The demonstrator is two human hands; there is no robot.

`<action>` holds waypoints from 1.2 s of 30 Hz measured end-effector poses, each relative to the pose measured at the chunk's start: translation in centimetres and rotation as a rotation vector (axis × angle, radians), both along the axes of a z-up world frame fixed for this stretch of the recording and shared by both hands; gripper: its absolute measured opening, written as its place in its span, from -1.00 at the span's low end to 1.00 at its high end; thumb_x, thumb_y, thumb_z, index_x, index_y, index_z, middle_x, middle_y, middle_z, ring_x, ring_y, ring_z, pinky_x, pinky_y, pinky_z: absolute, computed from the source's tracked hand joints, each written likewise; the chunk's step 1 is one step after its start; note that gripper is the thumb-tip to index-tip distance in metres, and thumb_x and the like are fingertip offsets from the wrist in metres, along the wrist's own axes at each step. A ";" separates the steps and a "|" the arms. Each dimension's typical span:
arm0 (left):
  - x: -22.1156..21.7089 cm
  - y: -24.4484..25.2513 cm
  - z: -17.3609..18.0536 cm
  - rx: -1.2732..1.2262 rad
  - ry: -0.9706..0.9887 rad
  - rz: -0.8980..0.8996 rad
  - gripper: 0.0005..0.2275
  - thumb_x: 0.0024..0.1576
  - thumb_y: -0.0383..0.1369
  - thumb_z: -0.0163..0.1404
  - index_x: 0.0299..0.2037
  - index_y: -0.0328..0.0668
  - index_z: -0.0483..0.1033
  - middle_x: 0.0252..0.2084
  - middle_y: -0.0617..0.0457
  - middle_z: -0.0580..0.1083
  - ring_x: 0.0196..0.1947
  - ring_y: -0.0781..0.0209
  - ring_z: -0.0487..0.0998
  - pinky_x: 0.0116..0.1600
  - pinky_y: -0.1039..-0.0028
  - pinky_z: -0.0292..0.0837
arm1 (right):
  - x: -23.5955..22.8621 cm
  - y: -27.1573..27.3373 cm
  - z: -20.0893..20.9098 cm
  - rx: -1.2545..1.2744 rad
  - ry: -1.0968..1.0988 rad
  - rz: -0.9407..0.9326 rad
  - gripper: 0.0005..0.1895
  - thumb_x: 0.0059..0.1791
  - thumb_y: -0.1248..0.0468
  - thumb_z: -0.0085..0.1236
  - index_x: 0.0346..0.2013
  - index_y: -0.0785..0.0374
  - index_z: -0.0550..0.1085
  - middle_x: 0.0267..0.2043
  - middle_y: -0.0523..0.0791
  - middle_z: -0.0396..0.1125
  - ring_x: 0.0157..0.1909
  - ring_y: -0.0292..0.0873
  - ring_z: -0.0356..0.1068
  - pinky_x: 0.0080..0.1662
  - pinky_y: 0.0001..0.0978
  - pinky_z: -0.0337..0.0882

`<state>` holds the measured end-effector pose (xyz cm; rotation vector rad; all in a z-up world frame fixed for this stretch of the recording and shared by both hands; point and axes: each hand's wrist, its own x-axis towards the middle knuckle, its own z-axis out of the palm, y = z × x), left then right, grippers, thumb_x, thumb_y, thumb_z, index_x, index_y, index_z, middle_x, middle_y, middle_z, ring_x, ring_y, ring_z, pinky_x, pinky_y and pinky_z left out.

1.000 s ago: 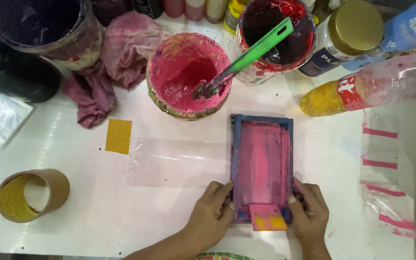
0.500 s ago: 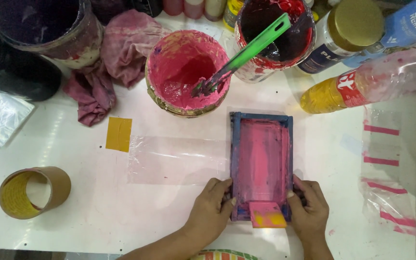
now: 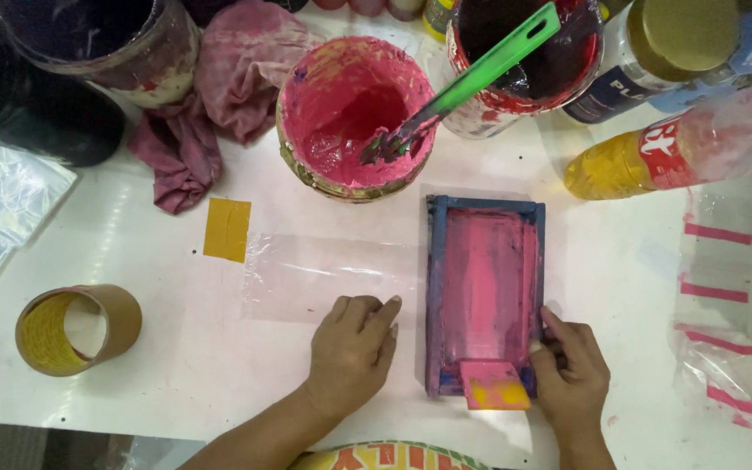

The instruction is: The person wipes a table with a cloth, then mixes pink ink in a container using a green spatula while adding liquid from a bottle. They place a plastic sheet on the table, position a screen printing frame over it, and apply the mixed ink onto the screen using the spatula.

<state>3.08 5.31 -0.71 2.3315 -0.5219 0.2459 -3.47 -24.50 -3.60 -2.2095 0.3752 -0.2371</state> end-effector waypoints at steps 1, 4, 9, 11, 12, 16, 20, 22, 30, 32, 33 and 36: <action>-0.3 0.2 -0.2 0.000 -0.010 0.006 -0.74 0.14 -0.52 0.02 0.05 -0.27 0.50 -0.24 -0.08 0.44 -0.35 -0.01 0.38 -0.33 0.27 0.37 | 0.1 0.0 -0.1 0.000 -0.010 0.006 -0.53 -0.04 0.50 0.13 0.18 0.26 0.53 -0.19 -0.09 0.32 -0.28 -0.27 0.33 -0.24 -0.53 0.39; -1.7 0.4 -0.3 0.016 -0.192 -0.068 -0.75 0.14 -0.53 0.03 0.03 -0.29 0.50 -0.04 -0.20 0.51 -0.12 -0.15 0.47 -0.17 0.21 0.41 | 0.0 0.4 0.0 -0.056 -0.058 0.024 -0.55 -0.04 0.48 0.13 0.16 0.32 0.52 -0.18 -0.03 0.34 -0.24 -0.20 0.36 -0.20 -0.47 0.43; -3.5 -1.0 -0.4 -0.042 -0.066 -0.278 -0.77 0.17 -0.51 -0.07 -0.01 -0.38 0.53 -0.11 -0.08 0.48 -0.25 0.01 0.43 -0.25 0.27 0.25 | 0.0 0.3 -0.3 -0.067 -0.091 0.014 -0.54 -0.04 0.49 0.15 0.18 0.32 0.51 -0.19 -0.07 0.33 -0.30 -0.26 0.33 -0.20 -0.52 0.41; -3.7 -1.0 -0.4 -0.025 -0.062 -0.286 -0.76 0.15 -0.50 -0.06 -0.01 -0.39 0.54 -0.18 -0.06 0.46 -0.29 0.01 0.39 -0.28 0.27 0.22 | -0.2 0.2 -0.4 -0.062 -0.079 0.011 -0.53 -0.04 0.50 0.14 0.19 0.33 0.51 -0.18 -0.05 0.33 -0.25 -0.24 0.36 -0.20 -0.50 0.44; -3.6 -1.0 -0.4 -0.006 -0.060 -0.296 -0.74 0.13 -0.50 -0.05 -0.01 -0.41 0.55 -0.24 -0.04 0.44 -0.34 0.02 0.36 -0.31 0.26 0.18 | -0.2 0.1 -0.5 -0.057 -0.069 0.006 -0.51 -0.05 0.50 0.13 0.19 0.33 0.50 -0.18 -0.04 0.34 -0.20 -0.21 0.39 -0.19 -0.48 0.47; -3.4 -0.9 -0.3 -0.003 -0.048 -0.300 -0.75 0.17 -0.49 -0.06 0.01 -0.40 0.54 -0.23 -0.04 0.43 -0.34 0.01 0.36 -0.31 0.25 0.19 | -0.3 0.1 -0.7 -0.101 -0.107 0.026 -0.58 -0.02 0.49 0.14 0.16 0.38 0.51 -0.18 -0.01 0.34 -0.25 -0.18 0.40 -0.25 -0.47 0.47; -3.3 -0.9 -0.2 0.005 -0.049 -0.312 -0.74 0.16 -0.49 -0.05 0.01 -0.42 0.54 -0.22 -0.06 0.43 -0.33 0.00 0.35 -0.30 0.24 0.19 | -0.4 -0.1 -1.0 -0.088 -0.098 0.008 -0.56 -0.04 0.49 0.14 0.16 0.37 0.51 -0.19 -0.03 0.32 -0.28 -0.21 0.36 -0.27 -0.50 0.41; -3.3 -0.8 -0.1 0.001 -0.061 -0.313 -0.74 0.14 -0.51 -0.05 0.01 -0.43 0.54 -0.23 -0.05 0.42 -0.35 0.01 0.34 -0.32 0.25 0.17 | -0.4 0.0 -0.9 -0.104 -0.095 0.005 -0.56 -0.04 0.49 0.14 0.16 0.35 0.52 -0.19 -0.04 0.32 -0.29 -0.23 0.35 -0.27 -0.51 0.39; -3.2 -1.2 -0.1 -0.159 0.024 -0.259 -0.76 0.17 -0.43 0.03 0.01 -0.37 0.49 -0.27 -0.09 0.38 -0.38 -0.02 0.35 -0.34 0.23 0.24 | -0.2 0.3 -0.6 -0.059 -0.101 0.007 -0.56 -0.03 0.47 0.15 0.16 0.29 0.52 -0.19 -0.05 0.31 -0.27 -0.23 0.36 -0.23 -0.51 0.43; -1.9 -2.4 1.4 -0.105 0.016 -0.239 -0.72 0.18 -0.37 0.02 0.06 -0.35 0.48 -0.05 -0.17 0.40 -0.14 -0.11 0.39 -0.18 0.14 0.31 | 0.1 0.3 -0.6 -0.062 -0.106 0.010 -0.56 -0.03 0.48 0.14 0.16 0.30 0.52 -0.20 -0.06 0.32 -0.28 -0.24 0.36 -0.24 -0.52 0.43; -1.5 -2.9 2.1 -0.050 0.016 -0.215 -0.67 0.20 -0.31 0.01 0.11 -0.33 0.47 0.18 -0.25 0.41 0.10 -0.21 0.42 -0.02 0.05 0.37 | 0.1 0.3 -0.5 -0.063 -0.104 0.016 -0.56 -0.03 0.48 0.13 0.16 0.30 0.52 -0.21 -0.07 0.33 -0.30 -0.25 0.36 -0.26 -0.53 0.43; 0.1 -4.0 1.6 0.127 0.074 -0.269 -0.50 0.14 -0.17 0.11 0.17 -0.45 0.45 0.46 -0.30 0.16 0.44 -0.36 0.15 0.25 -0.35 0.17 | -0.1 0.5 -0.8 -0.058 -0.112 -0.025 -0.58 -0.04 0.48 0.14 0.12 0.24 0.56 -0.22 -0.12 0.33 -0.30 -0.28 0.33 -0.22 -0.54 0.42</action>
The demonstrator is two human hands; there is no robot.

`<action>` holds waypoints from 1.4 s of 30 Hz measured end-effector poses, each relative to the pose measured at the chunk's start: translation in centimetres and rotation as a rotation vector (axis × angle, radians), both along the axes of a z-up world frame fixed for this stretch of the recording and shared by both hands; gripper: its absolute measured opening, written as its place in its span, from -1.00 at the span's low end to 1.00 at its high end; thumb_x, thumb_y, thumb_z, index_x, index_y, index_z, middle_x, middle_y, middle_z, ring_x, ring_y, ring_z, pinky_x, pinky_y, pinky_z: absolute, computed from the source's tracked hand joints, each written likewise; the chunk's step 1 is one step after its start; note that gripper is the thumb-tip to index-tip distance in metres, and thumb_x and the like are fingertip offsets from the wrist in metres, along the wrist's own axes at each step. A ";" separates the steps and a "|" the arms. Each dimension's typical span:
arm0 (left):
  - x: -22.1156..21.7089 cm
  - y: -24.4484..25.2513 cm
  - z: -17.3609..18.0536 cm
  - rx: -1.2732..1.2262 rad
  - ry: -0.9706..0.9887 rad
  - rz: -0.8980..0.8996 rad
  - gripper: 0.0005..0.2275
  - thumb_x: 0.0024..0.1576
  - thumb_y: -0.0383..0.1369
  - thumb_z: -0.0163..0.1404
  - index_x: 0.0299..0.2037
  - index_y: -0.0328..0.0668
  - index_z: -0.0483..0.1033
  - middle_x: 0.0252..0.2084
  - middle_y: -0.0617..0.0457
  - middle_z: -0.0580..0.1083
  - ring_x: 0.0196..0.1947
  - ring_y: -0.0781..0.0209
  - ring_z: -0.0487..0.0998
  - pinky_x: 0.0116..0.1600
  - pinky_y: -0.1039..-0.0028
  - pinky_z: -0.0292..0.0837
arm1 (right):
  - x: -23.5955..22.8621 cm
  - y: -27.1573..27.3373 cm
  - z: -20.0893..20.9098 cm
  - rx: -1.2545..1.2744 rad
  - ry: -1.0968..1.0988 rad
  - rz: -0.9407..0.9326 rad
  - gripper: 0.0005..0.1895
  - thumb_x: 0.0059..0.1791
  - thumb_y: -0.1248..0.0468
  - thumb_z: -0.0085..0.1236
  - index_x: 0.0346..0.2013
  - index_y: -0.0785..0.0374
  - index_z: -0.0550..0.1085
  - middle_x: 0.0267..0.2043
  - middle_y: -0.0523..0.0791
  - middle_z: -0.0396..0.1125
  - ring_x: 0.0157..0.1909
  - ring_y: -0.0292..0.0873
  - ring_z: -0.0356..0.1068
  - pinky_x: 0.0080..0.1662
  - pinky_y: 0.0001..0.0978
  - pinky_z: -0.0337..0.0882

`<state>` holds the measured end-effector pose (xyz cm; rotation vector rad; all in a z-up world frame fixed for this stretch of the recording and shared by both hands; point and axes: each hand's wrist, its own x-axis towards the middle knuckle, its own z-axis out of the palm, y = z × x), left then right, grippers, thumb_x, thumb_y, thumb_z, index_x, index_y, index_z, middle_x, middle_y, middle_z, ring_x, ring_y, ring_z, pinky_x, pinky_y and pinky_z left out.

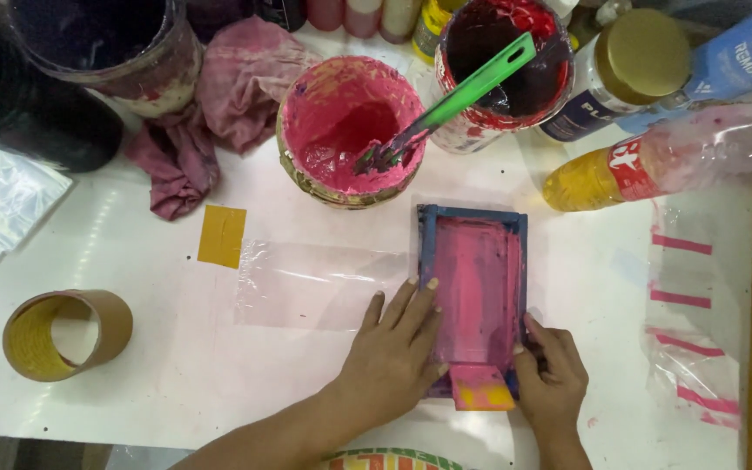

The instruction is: The person wipes a table with a cloth, then mixes pink ink in a container using a green spatula while adding liquid from a bottle. They place a plastic sheet on the table, position a screen printing frame over it, and apply the mixed ink onto the screen using the spatula.

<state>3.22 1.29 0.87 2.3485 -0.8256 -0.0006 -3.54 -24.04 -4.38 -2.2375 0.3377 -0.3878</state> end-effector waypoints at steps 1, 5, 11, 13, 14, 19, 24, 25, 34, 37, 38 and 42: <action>0.0 0.0 -0.3 0.000 -0.008 -0.001 -0.50 0.14 -0.17 0.11 0.17 -0.45 0.45 0.46 -0.30 0.16 0.44 -0.36 0.15 0.25 -0.35 0.17 | 0.0 0.0 0.1 0.000 -0.008 -0.001 -0.58 -0.04 0.48 0.14 0.12 0.24 0.56 -0.22 -0.12 0.33 -0.30 -0.28 0.33 -0.22 -0.54 0.42; 0.2 0.0 -1.0 0.115 0.015 -0.088 -0.50 0.20 -0.17 0.02 0.22 -0.48 0.39 0.44 -0.34 0.19 0.41 -0.33 0.18 0.31 -0.36 0.06 | 0.0 -0.4 0.2 0.012 -0.007 0.038 -0.58 -0.03 0.49 0.13 0.14 0.27 0.55 -0.21 -0.10 0.32 -0.33 -0.29 0.32 -0.25 -0.55 0.37; 0.8 0.6 -0.3 0.221 0.126 -0.155 -0.44 0.20 -0.17 0.03 0.33 -0.39 0.28 0.51 -0.25 0.07 0.47 -0.34 0.02 0.34 -0.38 -0.05 | 0.3 -0.4 1.1 0.061 0.085 0.040 -0.55 -0.03 0.45 0.15 0.17 0.24 0.54 -0.20 -0.14 0.35 -0.31 -0.30 0.32 -0.19 -0.56 0.40; 0.7 0.6 -0.3 0.252 0.131 -0.157 -0.43 0.18 -0.17 0.05 0.33 -0.37 0.28 0.52 -0.22 0.04 0.47 -0.36 0.00 0.33 -0.39 -0.06 | 0.4 -0.3 1.8 0.106 0.136 0.030 -0.54 -0.03 0.43 0.15 0.19 0.23 0.54 -0.21 -0.15 0.35 -0.28 -0.29 0.33 -0.17 -0.57 0.41; 0.6 0.5 -0.4 0.251 0.122 -0.146 -0.42 0.16 -0.17 0.08 0.33 -0.37 0.29 0.51 -0.22 0.07 0.47 -0.36 0.02 0.33 -0.37 -0.04 | 0.4 -0.3 2.1 0.069 0.164 0.032 -0.55 -0.04 0.41 0.16 0.17 0.22 0.55 -0.18 -0.17 0.37 -0.31 -0.29 0.34 -0.18 -0.56 0.41; 1.1 -0.3 0.6 0.417 0.243 -0.122 -0.36 0.17 -0.08 0.03 0.41 -0.23 0.17 0.55 -0.06 -0.02 0.51 -0.25 -0.11 0.37 -0.30 -0.11 | 0.9 -0.7 1.9 -0.127 0.224 0.044 -0.54 -0.06 0.30 0.14 0.15 0.05 0.58 -0.14 -0.27 0.37 -0.33 -0.31 0.40 -0.11 -0.52 0.40; 0.9 -0.7 0.8 0.321 0.290 -0.055 -0.37 0.12 -0.19 0.11 0.37 -0.26 0.21 0.55 -0.17 -0.06 0.52 -0.28 -0.17 0.39 -0.33 -0.14 | 1.8 -0.3 3.0 -0.154 0.320 0.048 -0.59 -0.01 0.16 0.05 0.10 0.10 0.57 -0.01 -0.27 0.38 -0.29 -0.23 0.48 -0.09 -0.35 0.42; 0.7 -0.6 0.3 0.319 0.284 -0.054 -0.37 0.12 -0.19 0.11 0.37 -0.26 0.21 0.55 -0.17 -0.06 0.52 -0.28 -0.17 0.39 -0.33 -0.14 | 1.8 -0.4 2.6 -0.155 0.314 0.048 -0.59 -0.01 0.16 0.05 0.10 0.10 0.57 -0.01 -0.27 0.38 -0.29 -0.23 0.48 -0.09 -0.35 0.42; 1.1 -0.6 0.3 0.408 0.291 -0.025 -0.36 0.16 -0.15 -0.03 0.44 -0.18 0.11 0.54 -0.01 0.00 0.50 -0.17 -0.06 0.38 -0.23 -0.07 | 2.2 -0.1 3.2 -0.202 0.366 0.030 -0.57 -0.03 0.10 0.07 0.12 0.03 0.55 0.04 -0.25 0.39 -0.28 -0.13 0.51 -0.07 -0.23 0.46; 1.0 -0.5 0.0 0.338 0.265 -0.016 -0.40 0.14 -0.18 0.03 0.39 -0.18 0.20 0.53 -0.04 0.04 0.49 -0.25 -0.03 0.36 -0.28 -0.04 | 2.0 -0.1 3.7 -0.163 0.350 0.037 -0.56 -0.04 0.13 0.07 0.13 0.03 0.55 0.00 -0.25 0.41 -0.28 -0.15 0.49 -0.02 -0.33 0.42; 0.9 -0.6 -0.2 0.311 0.239 -0.008 -0.42 0.13 -0.18 0.04 0.37 -0.17 0.24 0.51 -0.05 0.07 0.46 -0.28 0.01 0.33 -0.30 -0.01 | 1.9 -0.2 3.5 -0.181 0.365 0.044 -0.56 -0.03 0.12 0.06 0.14 0.01 0.55 -0.01 -0.28 0.41 -0.27 -0.18 0.50 -0.04 -0.31 0.42; 0.6 -0.5 3.4 0.443 0.176 -0.038 -0.48 0.16 -0.18 0.04 0.31 -0.22 0.34 0.44 -0.09 0.19 0.43 -0.23 0.15 0.31 -0.25 0.15 | 1.9 -0.7 2.4 -0.431 0.242 0.102 -0.71 -0.04 0.12 0.16 -0.04 -0.04 0.61 -0.17 -0.22 0.43 -0.13 -0.16 0.56 -0.08 -0.32 0.56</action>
